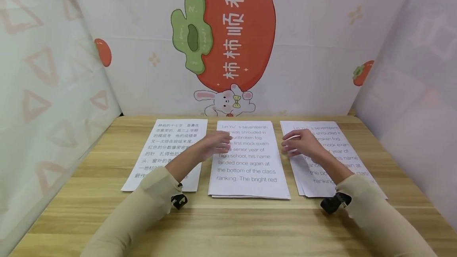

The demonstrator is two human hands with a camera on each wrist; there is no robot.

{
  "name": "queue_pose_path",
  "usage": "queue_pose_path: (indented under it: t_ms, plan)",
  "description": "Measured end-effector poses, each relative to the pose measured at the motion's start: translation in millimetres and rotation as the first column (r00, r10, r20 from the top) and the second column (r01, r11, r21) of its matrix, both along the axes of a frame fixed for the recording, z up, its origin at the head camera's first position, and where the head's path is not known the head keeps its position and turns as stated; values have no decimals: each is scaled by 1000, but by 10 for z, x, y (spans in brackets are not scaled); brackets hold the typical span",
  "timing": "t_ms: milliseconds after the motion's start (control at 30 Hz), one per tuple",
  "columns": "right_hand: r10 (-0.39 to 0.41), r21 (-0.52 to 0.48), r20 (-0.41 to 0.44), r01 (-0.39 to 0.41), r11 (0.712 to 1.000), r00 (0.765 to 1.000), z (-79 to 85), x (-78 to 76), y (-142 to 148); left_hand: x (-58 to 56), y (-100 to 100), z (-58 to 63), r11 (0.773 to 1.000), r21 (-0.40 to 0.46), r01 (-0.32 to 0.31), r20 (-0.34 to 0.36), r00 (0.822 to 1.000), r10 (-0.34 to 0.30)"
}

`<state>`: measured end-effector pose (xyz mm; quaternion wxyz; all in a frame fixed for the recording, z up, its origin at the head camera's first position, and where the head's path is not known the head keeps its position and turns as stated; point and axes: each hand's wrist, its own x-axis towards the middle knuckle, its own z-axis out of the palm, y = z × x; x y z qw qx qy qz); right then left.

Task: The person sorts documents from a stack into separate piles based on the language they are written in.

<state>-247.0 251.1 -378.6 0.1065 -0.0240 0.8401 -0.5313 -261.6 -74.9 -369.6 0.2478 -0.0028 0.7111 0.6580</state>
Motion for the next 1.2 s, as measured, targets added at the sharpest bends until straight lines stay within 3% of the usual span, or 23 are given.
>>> queue_pose_path:
  t_ms: [333, 533, 833, 1200]
  plan:
    - [-21, -19, 42, 21, 1000, 999, -62, -42, -65, 22, -264, -45, 999, -30, -23, 0, 1000, 23]
    - [-48, -45, 71, 51, 998, 996, -59, -78, -93, 32, -368, -29, 995, -65, -75, -4, 997, 75]
    - [-77, -70, 109, 85, 994, 991, -46, -115, -95, 38, -400, -4, 993, -60, -101, -6, 995, 100]
    - [-62, -88, 126, 74, 993, 990, -54, -124, -89, 34, -401, -15, 995, -46, -89, 9, 996, 90]
